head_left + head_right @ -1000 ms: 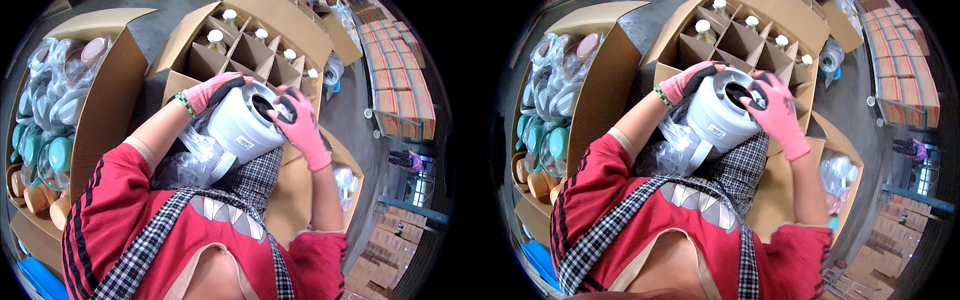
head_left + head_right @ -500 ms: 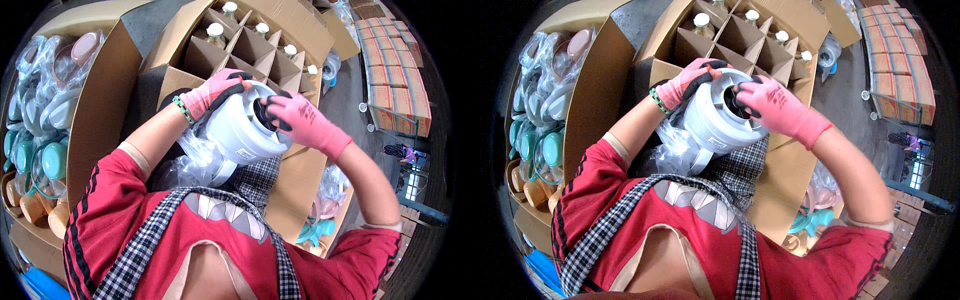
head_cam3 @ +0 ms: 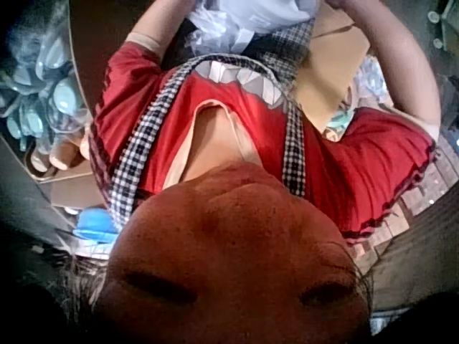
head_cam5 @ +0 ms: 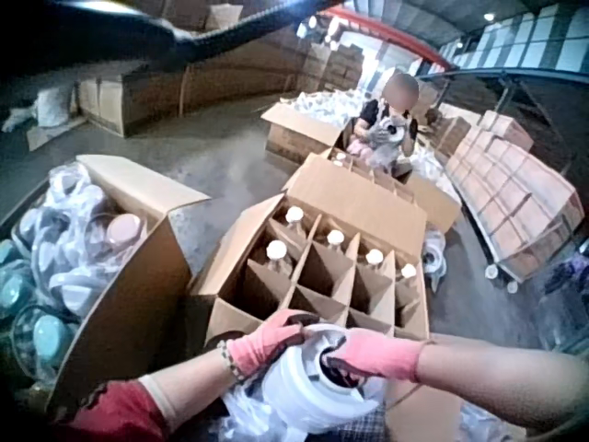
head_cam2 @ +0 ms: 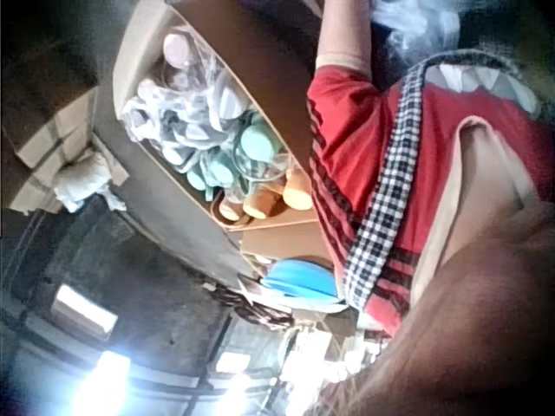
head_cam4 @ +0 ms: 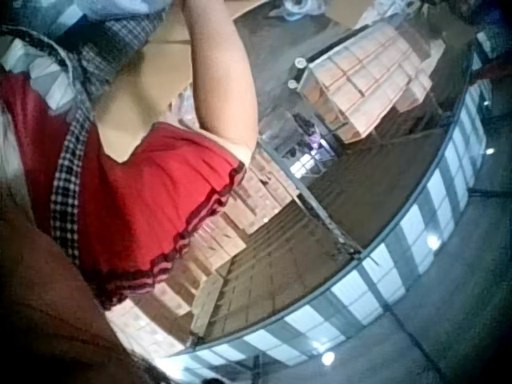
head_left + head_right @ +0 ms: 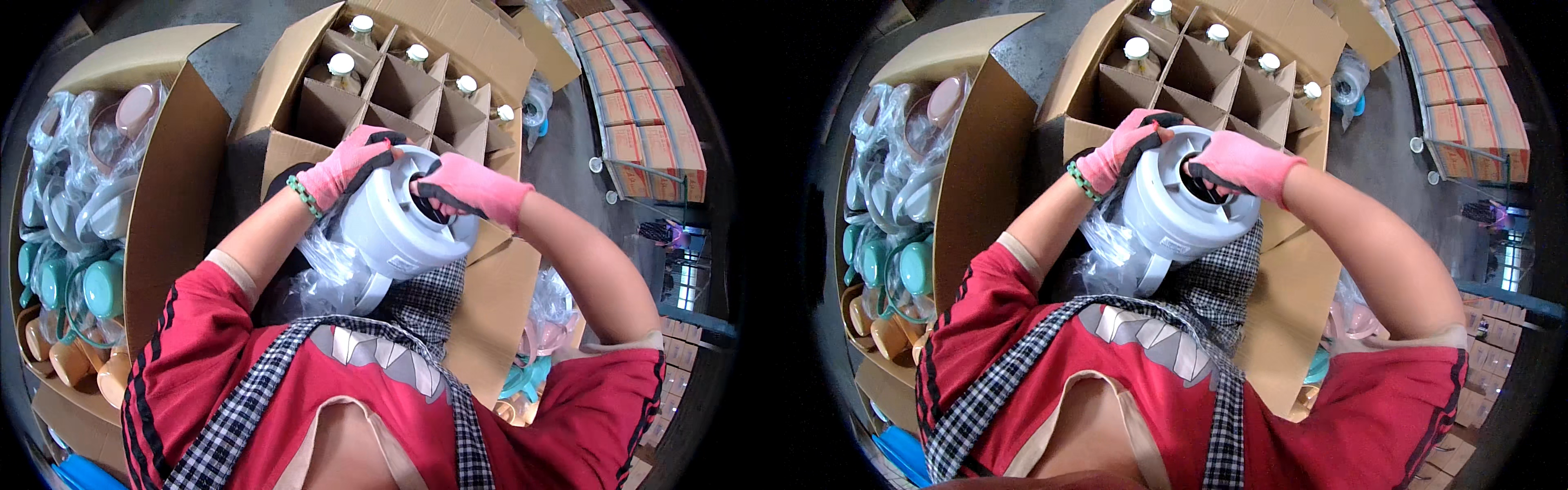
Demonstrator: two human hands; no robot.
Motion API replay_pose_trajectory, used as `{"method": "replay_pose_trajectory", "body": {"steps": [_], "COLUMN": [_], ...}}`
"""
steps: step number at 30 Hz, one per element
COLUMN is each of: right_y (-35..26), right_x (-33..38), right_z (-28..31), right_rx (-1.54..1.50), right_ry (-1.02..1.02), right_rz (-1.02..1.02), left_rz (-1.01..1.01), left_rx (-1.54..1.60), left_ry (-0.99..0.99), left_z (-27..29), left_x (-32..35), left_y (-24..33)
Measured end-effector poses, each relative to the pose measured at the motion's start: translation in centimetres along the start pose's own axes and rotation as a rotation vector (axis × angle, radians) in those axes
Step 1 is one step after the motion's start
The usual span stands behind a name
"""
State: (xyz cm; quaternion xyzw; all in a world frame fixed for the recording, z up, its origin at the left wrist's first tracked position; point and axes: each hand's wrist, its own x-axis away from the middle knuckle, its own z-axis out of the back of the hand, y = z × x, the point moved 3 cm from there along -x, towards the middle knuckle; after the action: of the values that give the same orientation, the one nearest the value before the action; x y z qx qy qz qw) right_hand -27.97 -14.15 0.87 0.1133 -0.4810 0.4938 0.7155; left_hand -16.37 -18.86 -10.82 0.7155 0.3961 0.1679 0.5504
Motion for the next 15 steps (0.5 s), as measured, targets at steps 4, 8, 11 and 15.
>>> {"method": "replay_pose_trajectory", "body": {"steps": [4,8,11,15], "right_y": [1.1,5.2,13.1,9.1], "right_x": [2.3,8.2,4.4,1.2], "right_z": [0.0,-3.7,-13.2,-18.7], "right_rx": [0.041,-0.187,-0.673,-1.276], "right_ry": [0.343,0.884,0.154,-0.032], "right_rz": [0.442,0.768,0.244,0.384], "left_rz": [0.119,0.199,0.2,0.178], "left_rx": [0.089,0.181,0.172,0.161], "left_ry": [-0.034,0.003,-0.01,0.069], "left_z": [0.1,0.9,0.3,-0.6], "left_x": [0.0,0.4,0.0,0.6], "left_y": [-0.2,0.2,-0.3,0.6]}}
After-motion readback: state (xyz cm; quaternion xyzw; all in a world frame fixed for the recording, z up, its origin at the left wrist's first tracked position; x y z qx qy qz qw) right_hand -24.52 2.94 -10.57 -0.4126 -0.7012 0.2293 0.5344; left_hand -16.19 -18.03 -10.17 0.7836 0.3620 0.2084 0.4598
